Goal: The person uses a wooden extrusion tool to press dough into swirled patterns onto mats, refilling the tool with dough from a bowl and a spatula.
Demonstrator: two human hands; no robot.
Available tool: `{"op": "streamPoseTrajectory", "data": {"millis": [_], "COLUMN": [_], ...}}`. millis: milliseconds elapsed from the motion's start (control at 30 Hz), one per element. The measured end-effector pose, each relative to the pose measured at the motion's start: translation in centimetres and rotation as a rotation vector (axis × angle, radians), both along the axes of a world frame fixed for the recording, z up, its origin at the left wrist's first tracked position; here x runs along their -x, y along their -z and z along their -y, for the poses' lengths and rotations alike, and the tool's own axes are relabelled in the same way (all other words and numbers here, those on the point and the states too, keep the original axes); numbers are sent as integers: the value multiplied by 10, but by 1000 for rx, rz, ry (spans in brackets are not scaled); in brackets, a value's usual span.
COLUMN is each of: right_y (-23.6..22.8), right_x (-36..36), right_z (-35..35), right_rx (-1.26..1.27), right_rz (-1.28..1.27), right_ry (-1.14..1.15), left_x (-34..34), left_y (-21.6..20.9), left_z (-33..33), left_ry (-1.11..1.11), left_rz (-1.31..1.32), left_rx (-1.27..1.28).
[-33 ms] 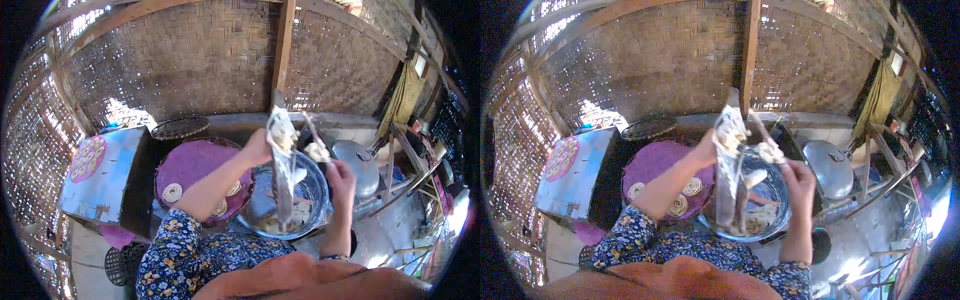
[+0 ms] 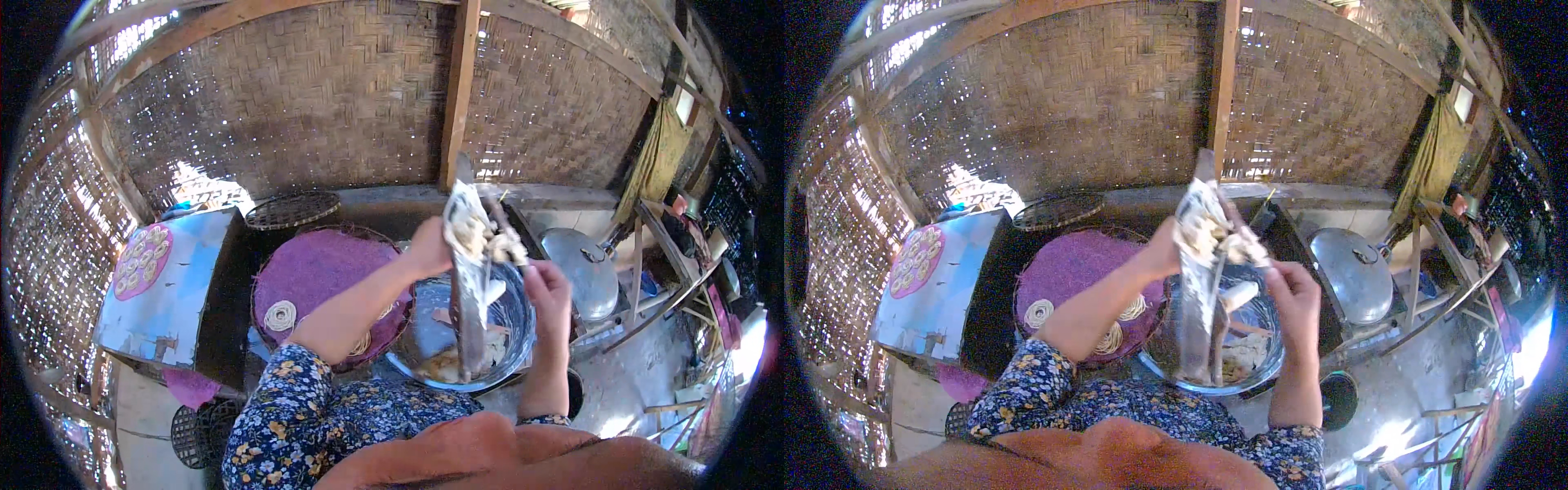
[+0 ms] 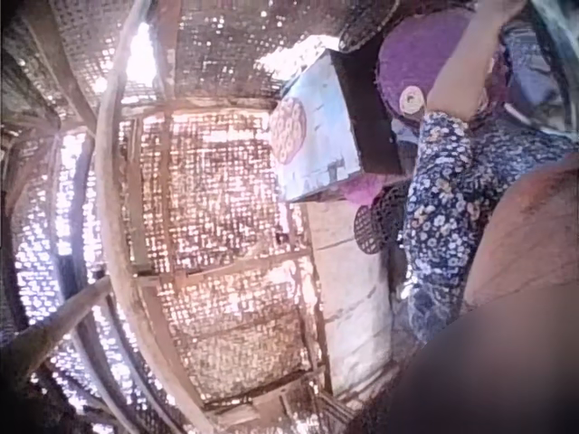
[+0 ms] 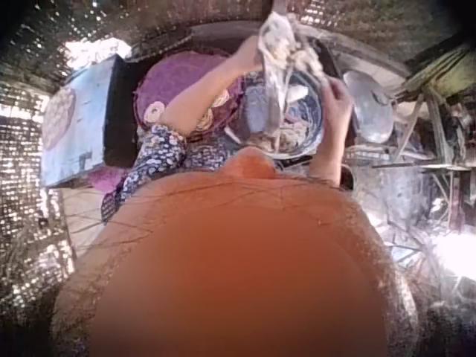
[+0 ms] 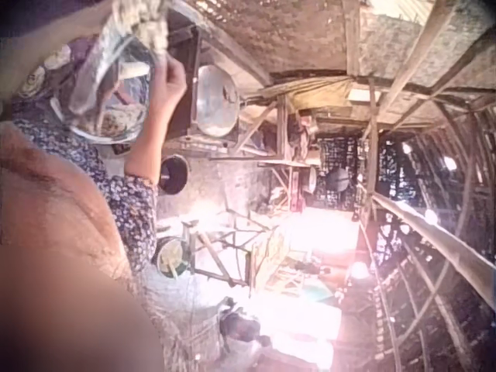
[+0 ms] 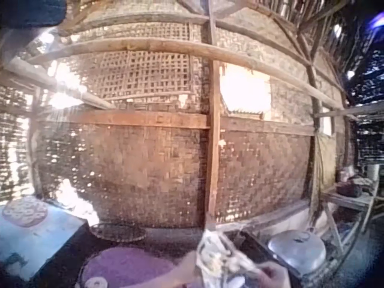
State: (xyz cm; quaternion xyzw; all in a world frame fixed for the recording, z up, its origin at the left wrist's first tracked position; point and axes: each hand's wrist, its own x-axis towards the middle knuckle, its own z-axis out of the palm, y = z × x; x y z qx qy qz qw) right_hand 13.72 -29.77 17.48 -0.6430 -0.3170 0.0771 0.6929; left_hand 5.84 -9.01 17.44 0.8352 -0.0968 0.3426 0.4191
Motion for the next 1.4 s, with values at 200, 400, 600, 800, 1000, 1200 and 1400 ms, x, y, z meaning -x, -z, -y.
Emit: {"op": "streamPoseTrajectory", "data": {"millis": [200, 400, 600, 800, 1000, 1200, 1400], "right_y": [21, 20, 27, 70, 45, 57, 81], "right_x": [-1, -15, -1, -24, -35, -20, -12], "right_z": [3, 38, 7, 26, 2, 9, 26], "right_rx": [160, 174, 131, 75, 110, 164, 196], "right_rz": [200, 258, 862, 552, 616, 754, 378], "right_ry": [63, 247, 460, 230, 579, 420, 37], "left_x": [-3, -9, -27, -31, -26, -32, -27], "left_y": [11, 6, 24, 24, 16, 27, 39], "left_z": [5, 14, 12, -3, 21, 4, -24], "left_ry": [-160, -269, -209, -155, 15, -108, -17], "left_rz": [-222, -283, -278, -276, -235, -263, -210], "left_rx": [55, -108, 21, -73, -90, -138, 139]}}
